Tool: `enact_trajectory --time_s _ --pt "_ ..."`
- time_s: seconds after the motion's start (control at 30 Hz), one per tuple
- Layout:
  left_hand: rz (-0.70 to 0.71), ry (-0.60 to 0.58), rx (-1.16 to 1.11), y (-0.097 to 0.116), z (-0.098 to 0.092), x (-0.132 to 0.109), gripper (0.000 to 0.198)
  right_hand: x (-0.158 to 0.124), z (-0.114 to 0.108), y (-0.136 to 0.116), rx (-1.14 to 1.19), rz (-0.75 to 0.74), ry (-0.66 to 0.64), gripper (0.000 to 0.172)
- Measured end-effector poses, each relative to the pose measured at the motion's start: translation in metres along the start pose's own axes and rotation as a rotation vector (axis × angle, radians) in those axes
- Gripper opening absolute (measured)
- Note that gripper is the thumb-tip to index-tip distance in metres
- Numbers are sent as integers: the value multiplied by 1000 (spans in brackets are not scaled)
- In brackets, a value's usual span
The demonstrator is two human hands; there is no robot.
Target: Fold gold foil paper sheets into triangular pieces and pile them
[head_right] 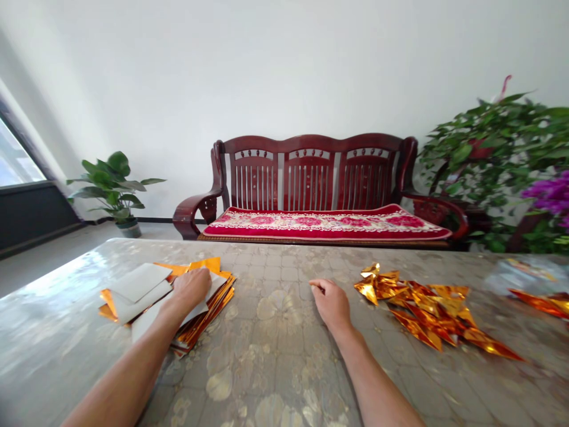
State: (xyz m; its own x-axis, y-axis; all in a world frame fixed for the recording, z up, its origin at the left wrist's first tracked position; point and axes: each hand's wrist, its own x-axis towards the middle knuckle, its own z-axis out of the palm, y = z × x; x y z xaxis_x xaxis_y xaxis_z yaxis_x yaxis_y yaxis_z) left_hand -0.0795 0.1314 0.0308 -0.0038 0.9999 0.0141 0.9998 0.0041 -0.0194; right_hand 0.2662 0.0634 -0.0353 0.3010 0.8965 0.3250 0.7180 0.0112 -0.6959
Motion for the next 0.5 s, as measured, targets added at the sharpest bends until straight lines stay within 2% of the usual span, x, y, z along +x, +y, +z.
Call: enact_trajectory --time_s 0.17,0.27,0.37,0.5 --pt "26 -5 -22 -2 -6 -4 33 1 1 1 -5 -7 -1 32" --pt "120 11 -57 4 -15 -10 29 1 1 2 -10 -7 -2 32" --pt "301 29 -100 21 -24 -22 22 -2 1 -2 -39 -33 2 31" --pt "697 73 -121 56 -22 -42 20 -10 0 -17 -120 -174 -46 39"
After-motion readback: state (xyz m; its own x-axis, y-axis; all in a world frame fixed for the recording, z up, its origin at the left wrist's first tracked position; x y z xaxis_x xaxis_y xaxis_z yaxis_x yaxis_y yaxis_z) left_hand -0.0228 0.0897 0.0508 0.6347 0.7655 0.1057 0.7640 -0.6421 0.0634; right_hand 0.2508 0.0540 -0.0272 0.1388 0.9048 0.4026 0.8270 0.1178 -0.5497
